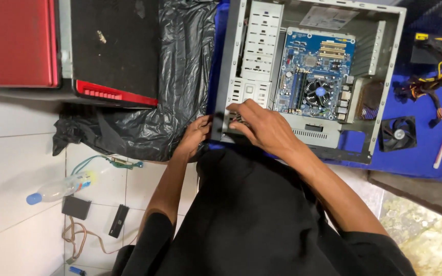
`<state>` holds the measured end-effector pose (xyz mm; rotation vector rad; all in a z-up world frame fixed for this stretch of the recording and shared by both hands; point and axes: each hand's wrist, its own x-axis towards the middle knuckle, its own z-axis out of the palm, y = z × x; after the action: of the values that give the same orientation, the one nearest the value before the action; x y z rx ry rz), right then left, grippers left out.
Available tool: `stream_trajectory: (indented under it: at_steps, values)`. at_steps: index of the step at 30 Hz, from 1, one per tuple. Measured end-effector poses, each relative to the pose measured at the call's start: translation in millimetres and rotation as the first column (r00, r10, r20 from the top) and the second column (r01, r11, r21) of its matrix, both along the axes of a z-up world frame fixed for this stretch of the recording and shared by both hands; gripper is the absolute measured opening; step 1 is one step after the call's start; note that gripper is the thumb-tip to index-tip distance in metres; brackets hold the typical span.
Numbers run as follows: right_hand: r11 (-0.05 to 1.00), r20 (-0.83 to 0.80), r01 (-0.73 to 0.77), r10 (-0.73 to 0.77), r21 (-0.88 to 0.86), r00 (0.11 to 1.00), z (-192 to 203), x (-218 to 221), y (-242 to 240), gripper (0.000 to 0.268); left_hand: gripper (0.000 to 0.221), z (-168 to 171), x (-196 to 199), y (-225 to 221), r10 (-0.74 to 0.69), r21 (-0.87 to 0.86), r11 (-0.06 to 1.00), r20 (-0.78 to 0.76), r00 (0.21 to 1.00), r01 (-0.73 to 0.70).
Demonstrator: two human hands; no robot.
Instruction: Disassembling internal components of a desktop computer, including unscrewing the CPU cooler and disconnecting motherboard cables.
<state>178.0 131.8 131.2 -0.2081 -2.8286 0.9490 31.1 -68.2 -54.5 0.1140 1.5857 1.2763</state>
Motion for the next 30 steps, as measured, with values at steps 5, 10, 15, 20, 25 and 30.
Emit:
stream_trajectory:
  at_steps: [5,10,15,20,25,30]
  values:
    - [0.992,0.035,-0.057,0.061,-0.109,0.998,11.1,0.9,-2.3,0.039,0.047,-40.4,-3.1,-8.4,0.032,-0.009,0.999,0.012,0.999,-0.032]
    - [0.992,0.131,0.075,-0.061,-0.101,0.99,11.2,-0.7,-1.2,0.051,0.047,-23.6,-3.8,-2.3,0.04,-0.002,0.999,0.019,0.999,-0.04]
    - [0.958,-0.05,0.2,-0.215,-0.207,0.975,-18.3,7.4,6.6,0.042,0.051,-47.7,-7.5,-6.5,0.005,-0.04,0.999,0.009,1.0,-0.004]
    - [0.918,-0.031,0.184,-0.208,-0.352,0.978,-12.3,14.1,3.7,0.053,0.053,-25.5,-6.1,-1.5,0.012,-0.026,1.0,0.018,1.0,-0.012]
    - [0.963,-0.179,0.247,-0.263,-0.106,0.948,-26.6,20.9,-2.0,0.052,0.051,-9.4,-0.9,0.5,0.016,-0.013,1.0,0.022,1.0,-0.016]
    - [0.96,-0.16,0.233,-0.258,-0.157,0.953,-20.9,23.8,-15.6,0.05,0.05,-12.9,-2.5,-0.6,0.021,-0.005,1.0,0.022,1.0,-0.021]
